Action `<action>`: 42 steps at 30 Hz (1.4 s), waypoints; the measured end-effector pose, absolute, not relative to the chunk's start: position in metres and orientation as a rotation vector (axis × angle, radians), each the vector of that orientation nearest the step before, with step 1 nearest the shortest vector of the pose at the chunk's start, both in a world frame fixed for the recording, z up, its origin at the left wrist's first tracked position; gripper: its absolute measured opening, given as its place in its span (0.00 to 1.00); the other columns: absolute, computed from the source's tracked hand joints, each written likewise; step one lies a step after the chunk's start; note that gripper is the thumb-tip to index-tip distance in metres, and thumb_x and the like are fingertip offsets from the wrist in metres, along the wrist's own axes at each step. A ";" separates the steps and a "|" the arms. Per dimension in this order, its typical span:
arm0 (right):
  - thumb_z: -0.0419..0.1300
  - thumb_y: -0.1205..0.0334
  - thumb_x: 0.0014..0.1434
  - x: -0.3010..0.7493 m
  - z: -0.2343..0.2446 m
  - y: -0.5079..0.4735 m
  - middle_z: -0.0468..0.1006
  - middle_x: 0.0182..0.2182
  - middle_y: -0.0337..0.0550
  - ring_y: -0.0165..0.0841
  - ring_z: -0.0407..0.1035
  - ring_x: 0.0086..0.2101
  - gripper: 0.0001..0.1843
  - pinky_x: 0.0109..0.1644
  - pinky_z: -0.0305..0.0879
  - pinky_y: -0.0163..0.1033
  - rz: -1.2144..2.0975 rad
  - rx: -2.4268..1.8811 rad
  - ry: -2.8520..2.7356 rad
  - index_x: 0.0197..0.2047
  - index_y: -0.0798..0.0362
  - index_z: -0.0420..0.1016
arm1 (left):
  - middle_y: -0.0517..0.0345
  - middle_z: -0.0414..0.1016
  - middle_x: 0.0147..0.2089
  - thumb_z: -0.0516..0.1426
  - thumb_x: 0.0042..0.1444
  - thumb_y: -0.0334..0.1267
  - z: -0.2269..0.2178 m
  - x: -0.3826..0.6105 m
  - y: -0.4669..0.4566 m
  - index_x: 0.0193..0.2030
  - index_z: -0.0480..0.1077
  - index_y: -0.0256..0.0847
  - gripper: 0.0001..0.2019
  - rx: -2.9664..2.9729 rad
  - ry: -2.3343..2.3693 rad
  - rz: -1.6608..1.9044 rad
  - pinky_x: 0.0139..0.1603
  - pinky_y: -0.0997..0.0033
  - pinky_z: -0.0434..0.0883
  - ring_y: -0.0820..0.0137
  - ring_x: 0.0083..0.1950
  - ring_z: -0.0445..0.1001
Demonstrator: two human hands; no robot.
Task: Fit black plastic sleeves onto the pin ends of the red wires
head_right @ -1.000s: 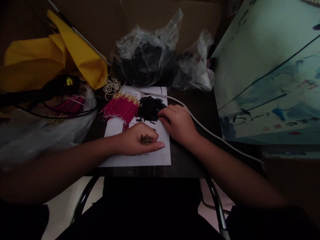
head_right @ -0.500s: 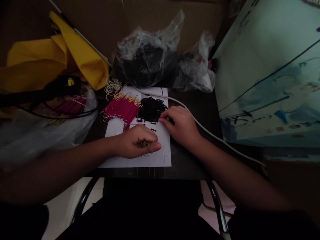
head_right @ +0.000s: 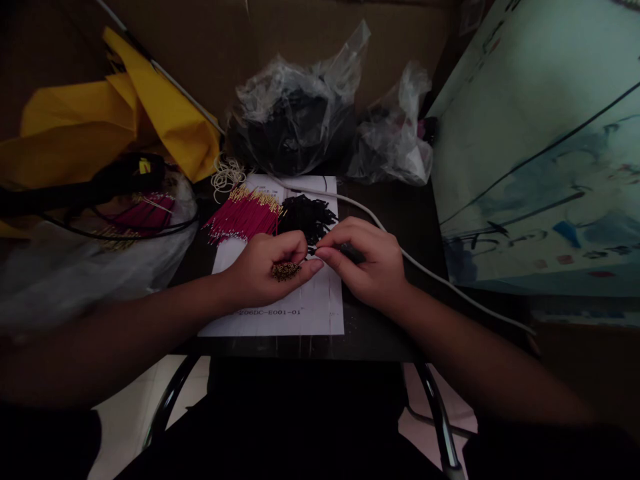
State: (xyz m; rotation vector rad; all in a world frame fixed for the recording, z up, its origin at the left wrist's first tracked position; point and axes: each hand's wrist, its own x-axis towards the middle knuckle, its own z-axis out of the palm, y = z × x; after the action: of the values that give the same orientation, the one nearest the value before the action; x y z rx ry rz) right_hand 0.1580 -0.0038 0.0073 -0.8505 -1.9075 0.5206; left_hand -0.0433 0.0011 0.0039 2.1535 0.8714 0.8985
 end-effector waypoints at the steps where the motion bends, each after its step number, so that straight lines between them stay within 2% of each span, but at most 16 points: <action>1: 0.65 0.68 0.57 0.158 0.007 -0.004 0.77 0.31 0.39 0.31 0.71 0.32 0.06 0.36 0.68 0.41 0.524 -0.846 -1.895 0.37 0.48 0.76 | 0.70 0.53 0.21 0.59 0.58 0.44 0.004 -0.043 0.001 0.27 0.55 0.40 0.17 2.146 0.892 0.897 0.23 0.77 0.52 0.81 0.22 0.52; 6: 0.65 0.68 0.57 0.158 0.007 -0.005 0.77 0.31 0.39 0.32 0.72 0.33 0.07 0.36 0.69 0.41 0.572 -0.791 -1.919 0.38 0.48 0.77 | 0.69 0.59 0.22 0.56 0.61 0.42 0.001 -0.045 0.001 0.34 0.64 0.40 0.08 2.274 0.813 0.858 0.25 0.77 0.55 0.81 0.22 0.57; 12: 0.64 0.69 0.56 0.162 0.009 -0.004 0.77 0.32 0.41 0.33 0.72 0.34 0.08 0.37 0.69 0.42 0.581 -0.774 -1.963 0.39 0.49 0.76 | 0.67 0.62 0.24 0.52 0.64 0.40 0.002 -0.046 0.004 0.33 0.67 0.40 0.10 2.357 0.731 0.844 0.26 0.77 0.56 0.81 0.24 0.60; 18: 0.64 0.68 0.56 0.162 0.011 -0.003 0.76 0.36 0.43 0.34 0.72 0.37 0.09 0.41 0.69 0.43 0.622 -0.754 -2.034 0.41 0.51 0.74 | 0.66 0.64 0.24 0.53 0.64 0.41 -0.001 -0.046 0.003 0.32 0.67 0.40 0.11 2.348 0.779 0.855 0.26 0.77 0.56 0.80 0.24 0.60; 22: 0.63 0.70 0.55 0.160 0.009 -0.003 0.75 0.34 0.43 0.34 0.71 0.36 0.07 0.39 0.69 0.43 0.601 -0.756 -1.999 0.38 0.52 0.74 | 0.66 0.65 0.24 0.52 0.64 0.44 -0.002 -0.045 0.003 0.32 0.67 0.40 0.13 2.358 0.850 0.756 0.25 0.76 0.56 0.80 0.23 0.60; 29: 0.62 0.71 0.54 0.160 0.013 -0.009 0.76 0.33 0.42 0.34 0.72 0.35 0.10 0.38 0.70 0.44 0.492 -0.718 -1.944 0.39 0.49 0.73 | 0.64 0.66 0.23 0.49 0.64 0.48 0.000 -0.043 0.004 0.33 0.68 0.41 0.15 2.365 0.953 0.614 0.25 0.75 0.56 0.78 0.23 0.63; 36: 0.63 0.70 0.54 0.159 0.014 -0.011 0.77 0.33 0.44 0.34 0.73 0.36 0.09 0.40 0.71 0.43 0.502 -0.711 -2.043 0.39 0.52 0.75 | 0.63 0.70 0.24 0.50 0.62 0.45 0.000 -0.043 0.005 0.34 0.68 0.42 0.12 2.471 0.947 0.538 0.25 0.74 0.56 0.73 0.25 0.69; 42: 0.64 0.69 0.54 0.159 0.013 -0.010 0.77 0.33 0.44 0.35 0.72 0.35 0.08 0.40 0.71 0.44 0.501 -0.715 -2.069 0.38 0.51 0.75 | 0.62 0.71 0.25 0.51 0.60 0.42 -0.002 -0.044 0.005 0.34 0.68 0.42 0.09 2.491 0.947 0.513 0.25 0.73 0.56 0.73 0.25 0.70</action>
State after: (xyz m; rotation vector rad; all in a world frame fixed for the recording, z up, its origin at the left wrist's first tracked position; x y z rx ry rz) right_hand 0.1590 -0.0103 0.0126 -0.7152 -2.0689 0.5009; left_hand -0.0436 0.0047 -0.0018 2.4912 0.9470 0.5128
